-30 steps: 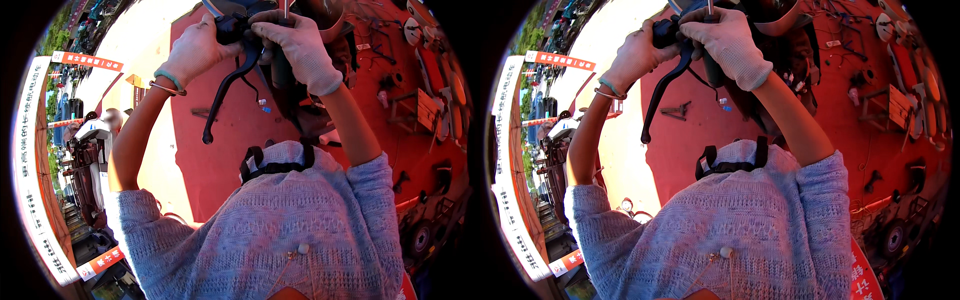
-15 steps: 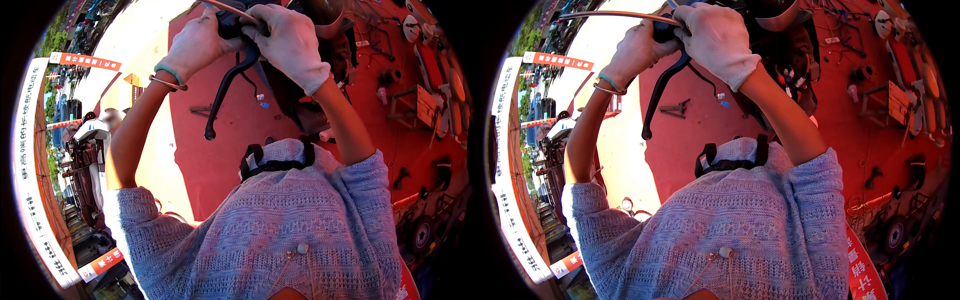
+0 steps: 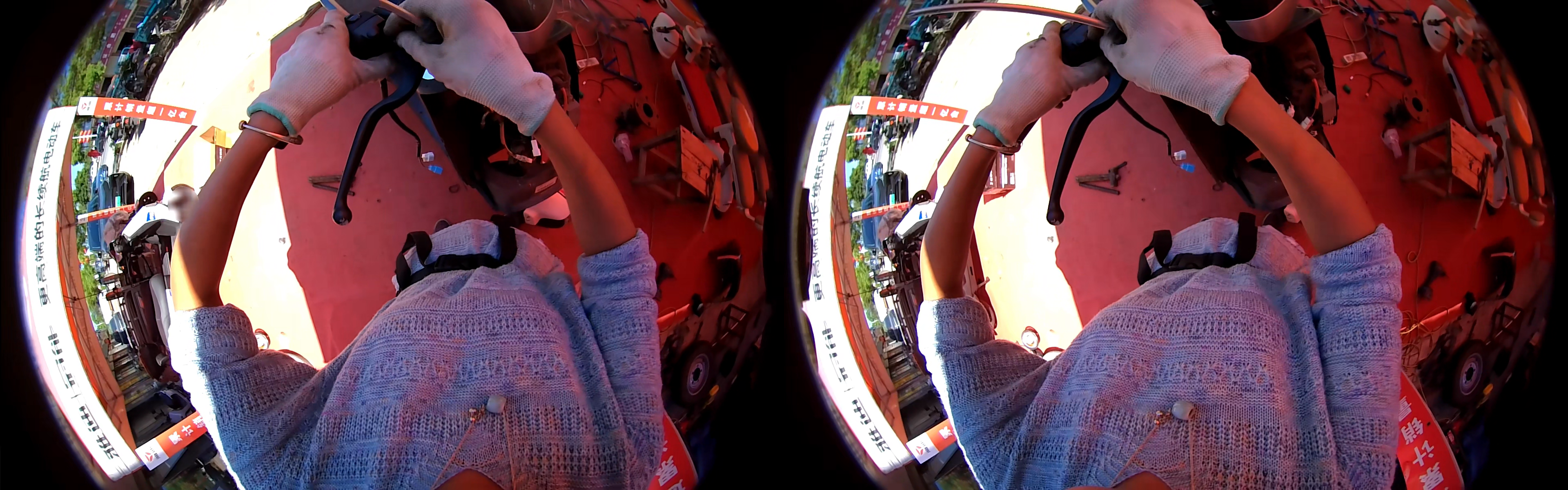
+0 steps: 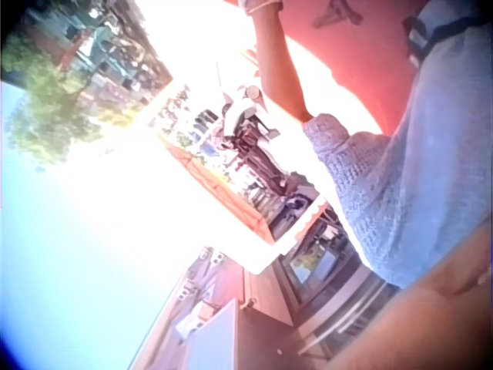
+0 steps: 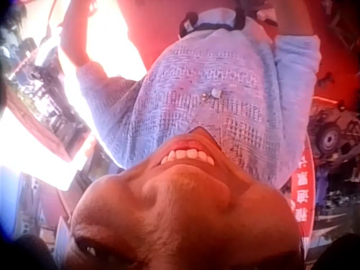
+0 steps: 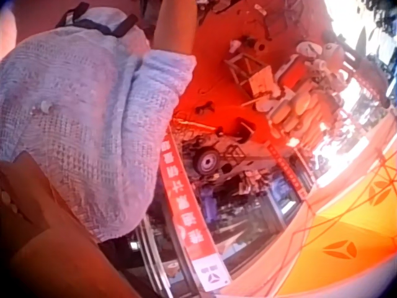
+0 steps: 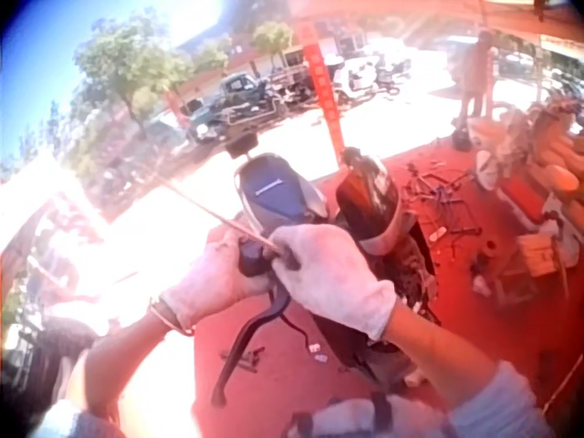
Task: The person uses a screwdriver to tighten screws on the handlebar assembly of a scooter. They manipulate the handlebar grip and brake lever while working on the vehicle's controls.
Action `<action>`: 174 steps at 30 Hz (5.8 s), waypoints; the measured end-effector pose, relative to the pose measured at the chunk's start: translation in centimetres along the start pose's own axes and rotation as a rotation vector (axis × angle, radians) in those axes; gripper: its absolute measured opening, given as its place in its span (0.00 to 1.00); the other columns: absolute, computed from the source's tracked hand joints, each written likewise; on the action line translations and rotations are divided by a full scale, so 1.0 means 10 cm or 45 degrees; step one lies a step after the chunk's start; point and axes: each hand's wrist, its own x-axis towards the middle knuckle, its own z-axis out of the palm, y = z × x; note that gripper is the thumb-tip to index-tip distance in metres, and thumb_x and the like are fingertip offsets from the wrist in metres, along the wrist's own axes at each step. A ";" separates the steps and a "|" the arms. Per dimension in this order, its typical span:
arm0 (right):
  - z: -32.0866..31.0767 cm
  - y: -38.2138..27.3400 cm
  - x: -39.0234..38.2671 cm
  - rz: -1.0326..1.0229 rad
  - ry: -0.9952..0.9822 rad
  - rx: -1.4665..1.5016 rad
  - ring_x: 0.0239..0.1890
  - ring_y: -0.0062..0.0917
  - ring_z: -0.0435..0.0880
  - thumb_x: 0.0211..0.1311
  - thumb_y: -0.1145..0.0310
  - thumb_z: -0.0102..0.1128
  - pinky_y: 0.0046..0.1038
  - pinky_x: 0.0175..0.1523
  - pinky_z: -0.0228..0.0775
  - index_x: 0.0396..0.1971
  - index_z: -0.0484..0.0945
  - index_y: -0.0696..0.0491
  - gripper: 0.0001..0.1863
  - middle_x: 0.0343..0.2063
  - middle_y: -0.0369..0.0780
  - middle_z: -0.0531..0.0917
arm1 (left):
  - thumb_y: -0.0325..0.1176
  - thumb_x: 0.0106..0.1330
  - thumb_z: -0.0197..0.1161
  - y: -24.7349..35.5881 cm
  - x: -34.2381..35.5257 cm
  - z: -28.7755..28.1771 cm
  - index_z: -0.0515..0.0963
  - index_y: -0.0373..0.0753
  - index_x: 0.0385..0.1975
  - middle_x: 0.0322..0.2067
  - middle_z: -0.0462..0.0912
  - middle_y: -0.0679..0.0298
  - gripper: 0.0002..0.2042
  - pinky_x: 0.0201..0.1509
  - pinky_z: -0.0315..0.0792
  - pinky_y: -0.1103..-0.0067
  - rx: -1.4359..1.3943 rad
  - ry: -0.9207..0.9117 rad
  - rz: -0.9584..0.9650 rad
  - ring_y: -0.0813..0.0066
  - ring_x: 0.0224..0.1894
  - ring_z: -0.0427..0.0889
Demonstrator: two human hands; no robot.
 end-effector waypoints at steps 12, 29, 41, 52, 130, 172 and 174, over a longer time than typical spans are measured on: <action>0.01 -0.03 0.02 -0.355 -0.080 -0.695 0.27 0.39 0.81 0.56 0.70 0.54 0.37 0.33 0.75 0.36 0.80 0.50 0.09 0.25 0.44 0.78 | 0.50 0.54 0.70 0.18 0.00 -0.11 0.68 0.30 0.41 0.20 0.82 0.57 0.29 0.22 0.78 0.81 -0.175 -0.141 -0.090 0.72 0.19 0.83; 0.06 -0.06 0.00 -0.155 -0.059 -0.733 0.30 0.42 0.82 0.53 0.70 0.55 0.40 0.37 0.74 0.26 0.79 0.56 0.06 0.24 0.47 0.80 | 0.41 0.52 0.70 0.23 0.05 -0.24 0.69 0.38 0.52 0.39 0.83 0.55 0.29 0.45 0.75 0.68 -0.394 -0.215 -0.217 0.58 0.40 0.82; 0.05 -0.08 0.03 0.047 -0.035 -0.557 0.32 0.44 0.82 0.49 0.69 0.60 0.40 0.40 0.74 0.25 0.80 0.55 0.06 0.23 0.49 0.81 | 0.50 0.53 0.69 0.18 0.02 -0.17 0.71 0.32 0.48 0.26 0.82 0.57 0.30 0.32 0.77 0.77 -0.211 -0.210 -0.089 0.68 0.27 0.82; 0.10 -0.05 -0.02 -0.014 0.063 -0.522 0.31 0.42 0.82 0.51 0.69 0.59 0.39 0.39 0.75 0.23 0.80 0.55 0.05 0.23 0.48 0.81 | 0.51 0.54 0.68 -0.01 0.03 0.03 0.73 0.34 0.39 0.20 0.80 0.63 0.25 0.25 0.76 0.81 0.012 -0.055 -0.016 0.76 0.19 0.81; -0.43 -0.20 1.03 -0.456 -1.043 -0.585 0.33 0.36 0.83 0.41 0.61 0.72 0.33 0.41 0.72 0.33 0.80 0.56 0.20 0.27 0.45 0.83 | 0.51 0.51 0.69 0.08 0.02 -0.04 0.73 0.33 0.45 0.33 0.81 0.51 0.29 0.41 0.76 0.68 -0.013 -0.119 -0.133 0.55 0.36 0.83; -0.11 0.45 -2.96 1.535 0.234 0.951 0.32 0.13 0.72 0.62 0.64 0.59 0.18 0.38 0.66 0.39 0.76 0.57 0.12 0.30 0.32 0.77 | 0.52 0.59 0.65 0.05 0.05 -0.02 0.72 0.35 0.39 0.16 0.73 0.67 0.24 0.22 0.68 0.84 -0.255 -0.227 -0.245 0.83 0.18 0.72; -0.24 0.53 -2.93 1.548 0.481 1.038 0.31 0.14 0.72 0.66 0.63 0.54 0.19 0.37 0.67 0.38 0.75 0.57 0.12 0.29 0.33 0.76 | 0.52 0.59 0.65 0.05 0.09 0.01 0.72 0.35 0.40 0.16 0.73 0.67 0.24 0.22 0.68 0.84 -0.248 -0.224 -0.222 0.83 0.18 0.72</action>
